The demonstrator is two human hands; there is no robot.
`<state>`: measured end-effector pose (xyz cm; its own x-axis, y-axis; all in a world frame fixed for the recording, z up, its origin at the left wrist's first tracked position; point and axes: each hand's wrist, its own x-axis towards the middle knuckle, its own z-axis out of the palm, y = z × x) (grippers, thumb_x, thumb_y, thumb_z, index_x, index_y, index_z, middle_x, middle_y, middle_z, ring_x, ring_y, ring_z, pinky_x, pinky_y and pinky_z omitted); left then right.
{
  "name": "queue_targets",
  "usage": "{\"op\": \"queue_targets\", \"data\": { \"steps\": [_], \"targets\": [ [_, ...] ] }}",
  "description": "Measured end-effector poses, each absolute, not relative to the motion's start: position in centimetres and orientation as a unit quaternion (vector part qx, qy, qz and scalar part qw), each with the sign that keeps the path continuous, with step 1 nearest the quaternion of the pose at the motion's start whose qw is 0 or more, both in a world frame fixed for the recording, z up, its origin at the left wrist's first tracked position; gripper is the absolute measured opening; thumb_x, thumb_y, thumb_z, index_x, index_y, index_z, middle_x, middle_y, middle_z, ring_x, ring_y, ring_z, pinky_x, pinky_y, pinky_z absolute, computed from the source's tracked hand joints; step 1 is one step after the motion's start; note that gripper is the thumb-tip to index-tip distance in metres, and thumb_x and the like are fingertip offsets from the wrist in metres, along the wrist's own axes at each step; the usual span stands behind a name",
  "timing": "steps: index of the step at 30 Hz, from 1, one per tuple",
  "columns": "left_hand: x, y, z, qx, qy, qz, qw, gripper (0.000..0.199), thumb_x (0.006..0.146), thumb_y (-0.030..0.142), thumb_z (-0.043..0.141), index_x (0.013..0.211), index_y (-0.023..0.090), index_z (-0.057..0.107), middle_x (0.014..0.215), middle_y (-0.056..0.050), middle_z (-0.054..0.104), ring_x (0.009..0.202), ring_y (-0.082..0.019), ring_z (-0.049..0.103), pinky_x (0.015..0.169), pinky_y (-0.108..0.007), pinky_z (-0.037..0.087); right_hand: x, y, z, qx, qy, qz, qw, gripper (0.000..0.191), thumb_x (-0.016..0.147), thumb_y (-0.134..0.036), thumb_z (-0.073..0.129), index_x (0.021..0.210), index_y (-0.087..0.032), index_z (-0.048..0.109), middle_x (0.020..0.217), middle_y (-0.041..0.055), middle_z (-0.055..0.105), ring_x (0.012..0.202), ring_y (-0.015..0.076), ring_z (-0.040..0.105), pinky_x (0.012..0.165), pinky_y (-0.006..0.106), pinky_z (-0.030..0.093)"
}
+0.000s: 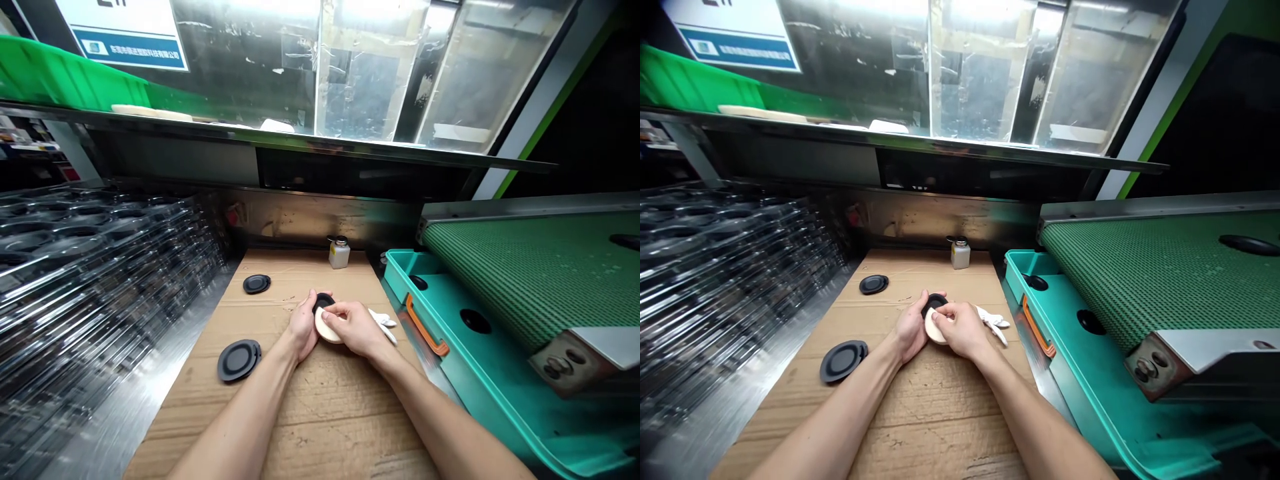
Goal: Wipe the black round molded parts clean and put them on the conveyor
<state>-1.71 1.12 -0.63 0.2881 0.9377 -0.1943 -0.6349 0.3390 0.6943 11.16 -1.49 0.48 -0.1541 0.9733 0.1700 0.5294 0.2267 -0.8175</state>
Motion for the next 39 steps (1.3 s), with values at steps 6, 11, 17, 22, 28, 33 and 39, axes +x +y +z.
{"op": "queue_targets", "data": {
  "steps": [6,11,17,22,28,33,39],
  "targets": [
    [-1.2,1.1,-0.8,0.282,0.310,0.515,0.748,0.031,0.091,0.037,0.048,0.103,0.012,0.063,0.092,-0.012,0.070,0.088,-0.022,0.067,0.081,-0.035,0.053,11.8,-0.7,0.3,-0.626,-0.611,0.288,0.389,0.032,0.079,-0.048,0.058,0.080,-0.017,0.062,0.072,0.0027,0.067,0.063,0.0145,0.060,0.052,0.022,0.038],
    [-1.1,1.2,-0.8,0.267,0.299,0.506,0.763,0.031,0.091,0.034,0.048,0.103,0.010,0.063,0.096,-0.014,0.070,0.092,-0.024,0.067,0.084,-0.037,0.053,11.1,-1.1,0.8,-0.610,-0.679,0.207,0.354,0.027,0.086,-0.045,0.052,0.083,-0.019,0.058,0.076,0.0027,0.067,0.067,0.0160,0.061,0.056,0.023,0.037],
    [-1.3,1.2,-0.7,0.237,0.304,0.508,0.770,0.030,0.093,0.032,0.046,0.100,0.010,0.065,0.102,-0.013,0.070,0.098,-0.022,0.065,0.089,-0.033,0.052,8.9,-1.5,0.5,-0.628,-0.714,-0.012,0.309,0.024,0.096,-0.039,0.033,0.100,-0.021,0.048,0.087,0.0051,0.067,0.069,0.0190,0.062,0.057,0.026,0.031],
    [-1.2,1.2,-0.7,0.232,0.299,0.510,0.772,0.032,0.095,0.032,0.041,0.101,0.010,0.064,0.101,-0.014,0.070,0.096,-0.022,0.066,0.086,-0.035,0.053,8.9,-1.0,0.5,-0.666,-0.690,0.001,0.282,0.020,0.096,-0.036,0.033,0.099,-0.020,0.045,0.086,0.0063,0.067,0.065,0.0195,0.061,0.053,0.027,0.028],
    [-0.9,1.3,-0.9,0.238,0.290,0.525,0.763,0.029,0.093,0.032,0.046,0.105,0.012,0.064,0.102,-0.013,0.070,0.097,-0.021,0.066,0.090,-0.032,0.052,9.5,-1.0,0.3,-0.635,-0.707,0.029,0.311,0.019,0.095,-0.036,0.036,0.102,-0.021,0.044,0.084,0.0050,0.067,0.069,0.0195,0.062,0.056,0.026,0.031],
    [-0.9,1.1,-1.1,0.228,0.299,0.558,0.740,0.028,0.094,0.031,0.043,0.101,0.012,0.063,0.103,-0.013,0.070,0.097,-0.021,0.066,0.087,-0.033,0.053,9.5,-1.3,0.3,-0.679,-0.680,0.013,0.275,0.020,0.096,-0.038,0.035,0.098,-0.020,0.044,0.081,0.0061,0.068,0.065,0.0200,0.062,0.054,0.026,0.027],
    [-1.0,1.0,-1.1,0.228,0.281,0.554,0.750,0.028,0.093,0.031,0.045,0.099,0.012,0.063,0.104,-0.014,0.069,0.098,-0.021,0.065,0.088,-0.033,0.052,9.3,-1.2,0.7,-0.661,-0.700,0.015,0.270,0.021,0.096,-0.039,0.034,0.102,-0.021,0.044,0.082,0.0050,0.068,0.066,0.0199,0.062,0.055,0.026,0.026]
  ]
}}
